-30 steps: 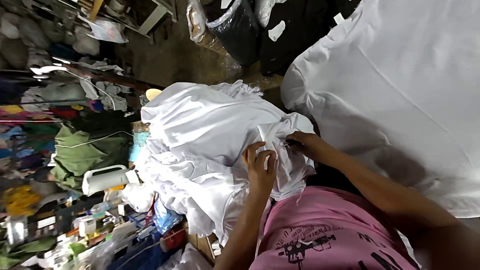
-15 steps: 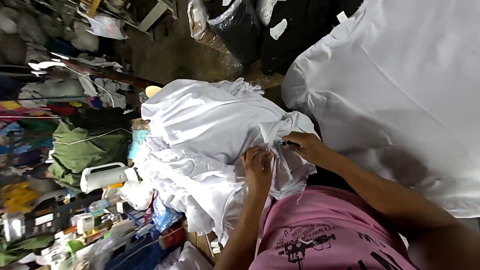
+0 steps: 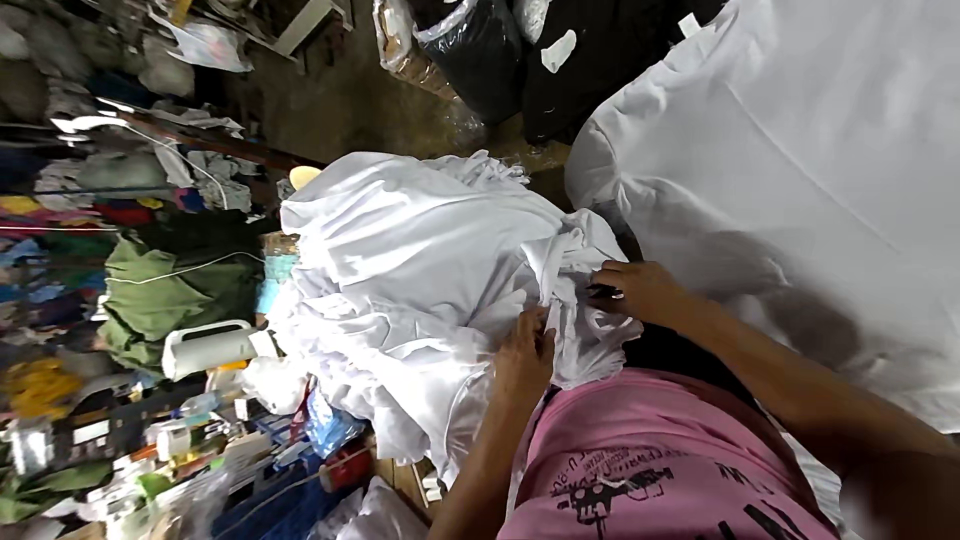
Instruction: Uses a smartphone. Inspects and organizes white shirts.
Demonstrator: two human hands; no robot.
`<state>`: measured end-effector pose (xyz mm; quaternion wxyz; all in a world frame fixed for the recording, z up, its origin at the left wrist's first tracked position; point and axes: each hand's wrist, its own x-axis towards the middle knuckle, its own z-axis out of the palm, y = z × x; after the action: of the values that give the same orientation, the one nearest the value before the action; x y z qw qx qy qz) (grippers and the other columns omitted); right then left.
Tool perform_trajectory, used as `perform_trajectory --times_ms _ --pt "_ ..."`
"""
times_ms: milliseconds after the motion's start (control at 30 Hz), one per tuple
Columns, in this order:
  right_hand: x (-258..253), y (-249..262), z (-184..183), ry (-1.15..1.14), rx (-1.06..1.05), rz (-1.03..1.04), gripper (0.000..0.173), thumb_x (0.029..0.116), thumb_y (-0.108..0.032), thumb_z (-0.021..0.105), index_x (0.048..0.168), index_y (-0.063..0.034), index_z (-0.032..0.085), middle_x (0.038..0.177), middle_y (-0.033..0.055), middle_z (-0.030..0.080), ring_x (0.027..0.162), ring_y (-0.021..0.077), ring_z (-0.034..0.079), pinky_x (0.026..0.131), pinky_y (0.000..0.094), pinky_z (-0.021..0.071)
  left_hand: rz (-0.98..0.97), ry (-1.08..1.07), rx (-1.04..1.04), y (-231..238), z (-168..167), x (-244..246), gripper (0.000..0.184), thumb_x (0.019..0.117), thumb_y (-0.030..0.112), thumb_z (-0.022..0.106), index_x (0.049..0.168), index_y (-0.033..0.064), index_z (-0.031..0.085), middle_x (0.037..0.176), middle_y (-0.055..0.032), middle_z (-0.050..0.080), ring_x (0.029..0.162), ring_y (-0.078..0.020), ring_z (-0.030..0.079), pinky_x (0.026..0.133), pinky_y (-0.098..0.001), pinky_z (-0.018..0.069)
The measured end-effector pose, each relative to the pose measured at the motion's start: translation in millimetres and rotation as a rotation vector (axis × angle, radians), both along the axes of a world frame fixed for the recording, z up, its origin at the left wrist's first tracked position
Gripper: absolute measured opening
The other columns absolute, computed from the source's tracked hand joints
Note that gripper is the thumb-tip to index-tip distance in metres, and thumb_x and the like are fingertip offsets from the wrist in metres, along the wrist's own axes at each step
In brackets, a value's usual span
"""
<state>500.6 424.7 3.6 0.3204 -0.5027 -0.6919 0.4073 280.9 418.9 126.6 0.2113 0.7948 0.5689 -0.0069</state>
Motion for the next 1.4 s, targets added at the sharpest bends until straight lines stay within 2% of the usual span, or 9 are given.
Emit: perform_trajectory --times_ms 367,567,667,767,867,1000,1167,1300,1400 --pt "-9.9 -4.7 22.1 0.177 -0.046 -0.203 0.039 0.095 -0.025 0.073 0.121 0.0022 0.064 0.107 0.02 0.067 0.085 0.0315 0.069 0.075 0.0488 0.0586 -0.151 0.049 0.467 2.3 -11.8 13.6 0.018 0.0902 0.017 0.07 0.1 0.0049 0.079 0.105 -0.0194 0.07 0.098 -0.037 0.067 0.084 -0.0479 0.0542" --pt "-18.5 -10.7 32.5 0.517 -0.21 -0.043 0.032 0.0998 -0.023 0.065 0.123 -0.0003 0.066 0.101 0.0143 0.07 0.086 0.0156 0.066 0.08 0.0333 0.056 -0.291 -0.114 0.007 -22.9 -11.9 20.8 0.021 0.0935 0.015 0.067 0.105 0.0011 0.077 0.116 -0.0245 0.068 0.105 -0.0365 0.069 0.091 -0.0475 0.058" --pt "-17.0 -11.9 30.3 0.413 -0.163 0.289 0.037 0.1045 -0.029 0.057 0.125 -0.0002 0.069 0.112 0.0186 0.072 0.1 0.0258 0.069 0.094 0.0453 0.0525 -0.393 -0.227 -0.296 -32.5 8.1 13.2 0.024 0.0947 0.011 0.066 0.115 0.0035 0.076 0.122 -0.0177 0.07 0.117 -0.0297 0.067 0.102 -0.0422 0.0534" --pt "-13.8 -14.4 21.6 0.287 -0.097 0.286 0.033 0.1039 -0.024 0.058 0.108 0.0056 0.071 0.105 0.0229 0.072 0.099 0.0369 0.069 0.09 0.0565 0.0508 -0.25 -0.322 -0.223 -20.2 14.0 1.8 0.02 0.0952 0.003 0.062 0.107 -0.0044 0.075 0.118 -0.019 0.072 0.105 -0.0216 0.072 0.092 -0.032 0.0581" --pt "-7.4 -14.6 15.9 0.343 -0.079 0.108 0.025 0.1002 -0.015 0.062 0.099 0.0075 0.072 0.091 0.0198 0.071 0.085 0.0271 0.069 0.082 0.0435 0.0551 -0.068 -0.221 0.143 -6.6 2.1 0.9 0.019 0.0929 0.01 0.067 0.102 -0.0053 0.074 0.101 -0.0176 0.073 0.086 -0.0197 0.072 0.077 -0.0294 0.0596" --pt "-3.9 -11.8 6.3 0.42 -0.166 0.001 0.019 0.0974 -0.013 0.065 0.095 0.0049 0.068 0.082 0.0122 0.065 0.073 0.0125 0.059 0.07 0.0297 0.0505 0.05 0.007 -0.069 0.7 -6.7 15.9 0.046 0.0975 0.02 0.065 0.135 -0.0064 0.059 0.121 -0.0232 0.07 0.109 -0.0374 0.069 0.096 -0.0534 0.0538" --pt "8.2 -11.2 4.5 0.34 -0.143 -0.116 0.013 0.0906 -0.002 0.071 0.101 0.0062 0.071 0.095 0.0176 0.07 0.083 0.0229 0.067 0.078 0.0397 0.0565 0.088 -0.063 0.059 1.4 -1.4 -5.4 0.031 0.0985 0.005 0.058 0.126 -0.0084 0.06 0.081 -0.0141 0.07 0.061 -0.0203 0.064 0.059 -0.0363 0.0547" --pt "4.8 -8.6 2.6 0.339 -0.117 -0.101 0.013 0.0887 0.0 0.072 0.1 0.0061 0.071 0.096 0.0179 0.067 0.084 0.0252 0.066 0.078 0.041 0.056 -0.048 0.122 0.239 -6.0 -6.8 4.2 0.021 0.0926 0.001 0.06 0.11 -0.0032 0.072 0.118 -0.0238 0.068 0.106 -0.0416 0.068 0.086 -0.0519 0.0571" --pt "3.0 -7.9 -6.4 0.343 -0.067 -0.106 0.014 0.0878 -0.002 0.073 0.1 0.0051 0.072 0.095 0.0167 0.068 0.083 0.0224 0.066 0.077 0.0379 0.0569 -0.161 0.069 0.416 -0.9 -20.7 18.9 0.022 0.0894 0.009 0.067 0.108 0.0042 0.078 0.114 -0.0215 0.07 0.101 -0.0404 0.067 0.083 -0.0516 0.0542"
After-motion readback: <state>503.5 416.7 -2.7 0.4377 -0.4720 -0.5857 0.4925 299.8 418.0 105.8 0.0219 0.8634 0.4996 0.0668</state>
